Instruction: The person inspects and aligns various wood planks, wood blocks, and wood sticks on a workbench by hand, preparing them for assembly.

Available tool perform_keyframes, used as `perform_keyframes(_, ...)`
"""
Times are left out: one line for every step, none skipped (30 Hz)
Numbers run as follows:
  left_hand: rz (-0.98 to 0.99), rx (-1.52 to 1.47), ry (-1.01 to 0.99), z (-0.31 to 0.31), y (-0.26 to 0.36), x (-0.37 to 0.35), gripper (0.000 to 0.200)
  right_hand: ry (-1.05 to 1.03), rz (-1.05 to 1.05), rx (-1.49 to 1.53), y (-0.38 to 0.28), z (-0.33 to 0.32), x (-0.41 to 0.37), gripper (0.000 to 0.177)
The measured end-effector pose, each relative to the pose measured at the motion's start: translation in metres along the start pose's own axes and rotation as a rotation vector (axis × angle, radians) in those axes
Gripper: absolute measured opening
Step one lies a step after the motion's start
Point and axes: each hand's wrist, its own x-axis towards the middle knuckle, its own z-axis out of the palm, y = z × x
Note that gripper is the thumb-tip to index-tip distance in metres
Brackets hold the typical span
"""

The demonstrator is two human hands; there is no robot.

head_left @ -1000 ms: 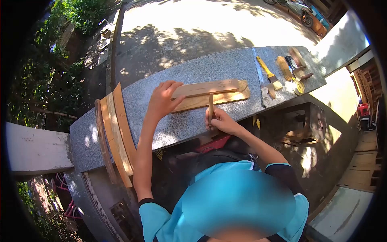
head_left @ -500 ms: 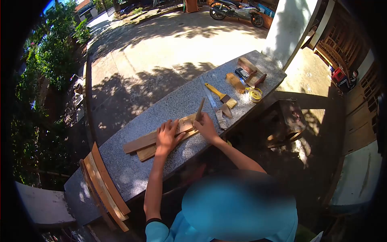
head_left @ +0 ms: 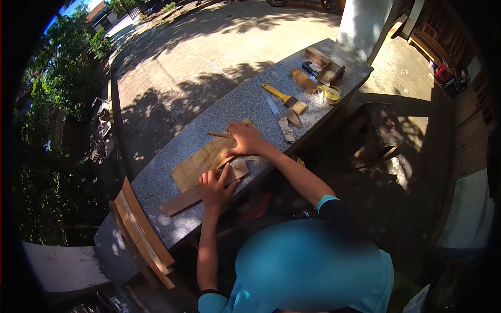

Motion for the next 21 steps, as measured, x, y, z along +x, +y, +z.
perform_keyframes(0.001,0.008,0.004,0.001,0.0,0.002,0.056,-0.006,0.028,-0.048,-0.001,-0.001,0.007,0.071)
perform_keyframes(0.002,0.015,0.004,0.002,-0.001,0.001,0.056,-0.014,0.06,-0.094,-0.002,0.002,0.011,0.073)
perform_keyframes(0.002,0.019,0.006,0.003,-0.002,0.001,0.055,0.054,0.082,-0.119,-0.001,0.007,0.015,0.075)
perform_keyframes(-0.017,0.025,-0.002,0.003,-0.001,0.001,0.056,0.117,0.101,-0.145,0.0,0.014,0.02,0.076)
perform_keyframes(-0.027,0.038,0.019,0.001,0.003,0.0,0.055,0.176,0.118,-0.171,0.001,0.019,0.02,0.078)
perform_keyframes(-0.042,0.044,0.007,0.001,0.005,-0.001,0.055,0.146,0.144,-0.173,0.001,0.018,0.021,0.079)
perform_keyframes(-0.055,0.053,-0.002,0.0,0.006,-0.003,0.055,0.12,0.168,-0.174,-0.002,0.013,0.024,0.08)
perform_keyframes(-0.088,0.045,-0.05,-0.003,0.008,-0.005,0.054,0.096,0.189,-0.176,-0.005,0.011,0.026,0.081)
perform_keyframes(-0.121,0.037,-0.092,-0.005,0.01,-0.005,0.054,0.12,0.208,-0.211,-0.007,0.013,0.028,0.081)
perform_keyframes(-0.152,0.028,-0.134,-0.006,0.012,-0.005,0.054,0.146,0.227,-0.248,-0.007,0.016,0.029,0.081)
perform_keyframes(-0.161,0.029,-0.12,-0.006,0.012,-0.005,0.054,0.171,0.25,-0.285,-0.008,0.018,0.03,0.081)
perform_keyframes(-0.169,0.03,-0.104,-0.005,0.01,-0.002,0.054,0.175,0.275,-0.275,-0.009,0.019,0.031,0.081)
perform_keyframes(-0.176,0.031,-0.086,-0.004,0.006,0.001,0.054,0.18,0.301,-0.265,-0.01,0.021,0.032,0.08)
perform_keyframes(-0.158,0.046,-0.002,0.001,-0.002,0.003,0.052,0.186,0.329,-0.254,-0.011,0.022,0.033,0.08)
perform_keyframes(-0.164,0.042,0.02,0.005,-0.009,0.007,0.052,0.195,0.349,-0.256,-0.013,0.025,0.035,0.079)
perform_keyframes(-0.168,0.038,0.039,0.007,-0.015,0.011,0.051,0.204,0.371,-0.256,-0.014,0.028,0.036,0.078)
perform_keyframes(-0.176,0.032,0.061,0.009,-0.019,0.014,0.05,0.211,0.391,-0.257,-0.014,0.029,0.037,0.077)
perform_keyframes(-0.176,0.018,0.047,0.008,-0.021,0.016,0.049,0.164,0.387,-0.261,-0.017,0.023,0.037,0.066)
perform_keyframes(-0.124,0.004,0.053,0.006,-0.022,0.017,0.049,0.212,0.357,-0.253,-0.012,0.026,0.041,0.059)
perform_keyframes(-0.075,-0.01,0.056,0.004,-0.022,0.017,0.05,0.255,0.327,-0.242,-0.003,0.034,0.045,0.053)
perform_keyframes(-0.03,-0.024,0.056,0.001,-0.023,0.014,0.05,0.293,0.297,-0.228,-0.003,0.037,0.045,0.046)
